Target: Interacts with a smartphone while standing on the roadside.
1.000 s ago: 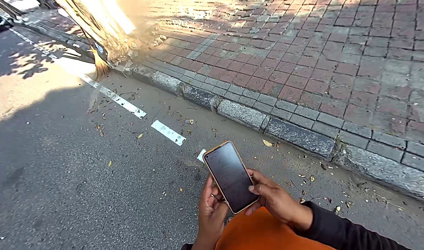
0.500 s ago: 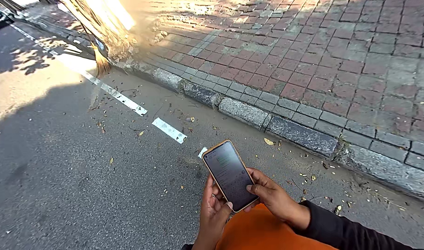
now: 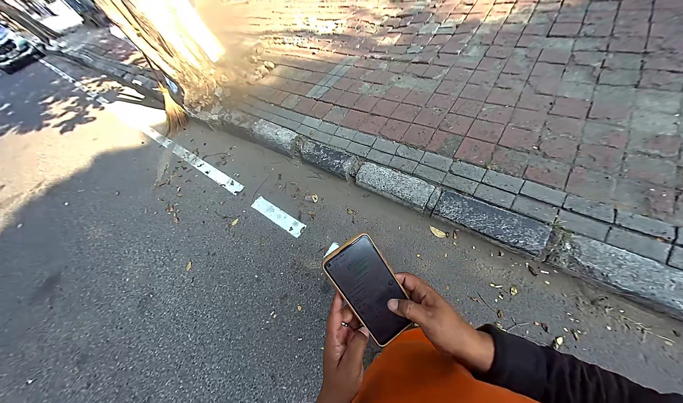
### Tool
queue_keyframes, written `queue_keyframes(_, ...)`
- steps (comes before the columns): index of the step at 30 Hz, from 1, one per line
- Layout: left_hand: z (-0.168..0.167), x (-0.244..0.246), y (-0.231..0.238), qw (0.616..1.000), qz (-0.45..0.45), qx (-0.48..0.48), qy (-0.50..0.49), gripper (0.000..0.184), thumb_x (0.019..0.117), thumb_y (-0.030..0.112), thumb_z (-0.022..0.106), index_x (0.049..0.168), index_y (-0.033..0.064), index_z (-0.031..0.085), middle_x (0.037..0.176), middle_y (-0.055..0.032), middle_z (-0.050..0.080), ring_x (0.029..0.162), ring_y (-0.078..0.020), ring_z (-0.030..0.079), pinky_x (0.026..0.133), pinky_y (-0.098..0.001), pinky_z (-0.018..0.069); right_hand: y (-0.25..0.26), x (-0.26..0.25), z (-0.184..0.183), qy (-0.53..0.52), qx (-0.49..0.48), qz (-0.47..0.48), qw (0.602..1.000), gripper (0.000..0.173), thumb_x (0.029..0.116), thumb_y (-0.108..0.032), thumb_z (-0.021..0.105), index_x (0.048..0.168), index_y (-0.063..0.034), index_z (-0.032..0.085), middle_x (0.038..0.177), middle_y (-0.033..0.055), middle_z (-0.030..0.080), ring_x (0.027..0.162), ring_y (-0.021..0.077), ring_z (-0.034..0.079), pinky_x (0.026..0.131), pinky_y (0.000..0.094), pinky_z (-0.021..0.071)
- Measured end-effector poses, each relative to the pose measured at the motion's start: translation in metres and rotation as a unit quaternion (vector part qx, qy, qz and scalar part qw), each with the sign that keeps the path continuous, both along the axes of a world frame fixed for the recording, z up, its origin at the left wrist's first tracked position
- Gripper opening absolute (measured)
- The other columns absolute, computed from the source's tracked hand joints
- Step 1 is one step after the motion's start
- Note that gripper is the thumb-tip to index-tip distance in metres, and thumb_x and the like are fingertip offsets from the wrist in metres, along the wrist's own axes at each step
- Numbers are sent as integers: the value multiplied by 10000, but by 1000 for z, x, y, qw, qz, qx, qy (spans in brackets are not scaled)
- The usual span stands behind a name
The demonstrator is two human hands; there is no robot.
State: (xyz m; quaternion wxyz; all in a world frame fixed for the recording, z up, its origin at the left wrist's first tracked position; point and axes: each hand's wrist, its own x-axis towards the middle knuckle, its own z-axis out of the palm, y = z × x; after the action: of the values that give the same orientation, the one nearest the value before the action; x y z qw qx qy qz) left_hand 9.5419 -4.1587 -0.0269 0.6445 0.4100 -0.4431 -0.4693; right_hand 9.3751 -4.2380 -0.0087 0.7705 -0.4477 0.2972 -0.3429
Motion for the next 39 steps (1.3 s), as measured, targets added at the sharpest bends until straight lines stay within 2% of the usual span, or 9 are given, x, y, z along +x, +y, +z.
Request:
queue_keyframes(7, 1, -4, 1, 998, -20, -39, -45, 764, 934, -78, 494, 1599, 53, 142, 1263, 57, 686, 1148, -82, 662, 1023, -307, 536, 1, 2, -2, 14, 21, -27, 999, 188, 969, -64, 653, 1138, -44, 571, 973, 45, 733, 896, 105, 729, 844, 283, 615)
queue_keyframes(11, 2, -6, 1, 999, -19, -32, -39, 760, 930, -84, 495, 1592, 49, 146, 1233, 69, 697, 1134, -74, 669, 1018, -302, 540, -1, -3, -6, 15, 4, -23, 1000, 185, 1048, -225, 472, 1103, -95, 591, 941, -18, 697, 879, 63, 688, 822, 267, 590)
queue_keyframes(14, 2, -8, 0, 999, -15, -21, -44, 754, 918, -87, 497, 1581, 45, 165, 1217, 64, 703, 1126, -81, 674, 1003, -307, 550, -4, -5, -6, 20, 17, -33, 999, 225, 1092, -226, 421, 1087, -90, 600, 930, -14, 696, 872, 64, 690, 818, 267, 594)
queue_keyframes(19, 3, -11, -5, 999, 16, -2, -34, 760, 878, -108, 458, 1561, -29, 134, 1142, 66, 718, 1073, -80, 694, 982, -319, 564, -8, -16, -12, -31, 39, 22, 999, 428, 1063, -386, 381, 1313, -74, 536, 1143, 19, 701, 1057, 115, 696, 915, 335, 597)
queue_keyframes(22, 3, -11, -10, 1000, 25, 6, -8, 756, 858, -108, 424, 1551, -55, 127, 1181, 35, 710, 1091, -97, 690, 983, -329, 565, -14, -22, -11, -55, 49, 66, 995, 424, 1008, -262, 387, 1372, -71, 490, 1187, 30, 687, 1059, 141, 698, 885, 357, 608)
queue_keyframes(26, -3, -18, -16, 1000, 20, 1, -3, 753, 870, -95, 427, 1557, -61, 123, 1194, 25, 706, 1100, -103, 687, 988, -339, 563, -22, -27, -6, 6, 39, 90, 995, 420, 933, -61, 510, 1348, -77, 448, 1126, 38, 699, 912, 156, 744, 677, 323, 651)
queue_keyframes(32, -12, -39, -28, 999, 36, 10, -27, 755, 864, -107, 437, 1547, -86, 116, 1217, 17, 692, 1119, -97, 677, 1008, -332, 552, -36, -30, -17, 68, 39, 61, 995, 402, 930, -41, 683, 1278, -67, 483, 1073, 69, 719, 848, 160, 748, 631, 294, 641)
queue_keyframes(35, -11, -51, -36, 996, 71, 34, -31, 799, 827, -106, 483, 1524, -125, 92, 1193, -6, 682, 1072, -98, 696, 942, -315, 586, -44, -38, -19, 76, 34, 75, 994, 402, 938, -70, 660, 1295, -71, 476, 1078, 57, 713, 838, 146, 741, 614, 280, 628)
queue_keyframes(39, -9, -71, -52, 987, 139, 75, -36, 792, 823, -129, 569, 1501, -127, 158, 1145, -38, 694, 1021, -106, 715, 879, -286, 609, -52, -53, -24, 24, 26, 91, 995, 381, 936, -96, 491, 1314, -71, 445, 1101, 26, 689, 875, 125, 729, 635, 283, 625)
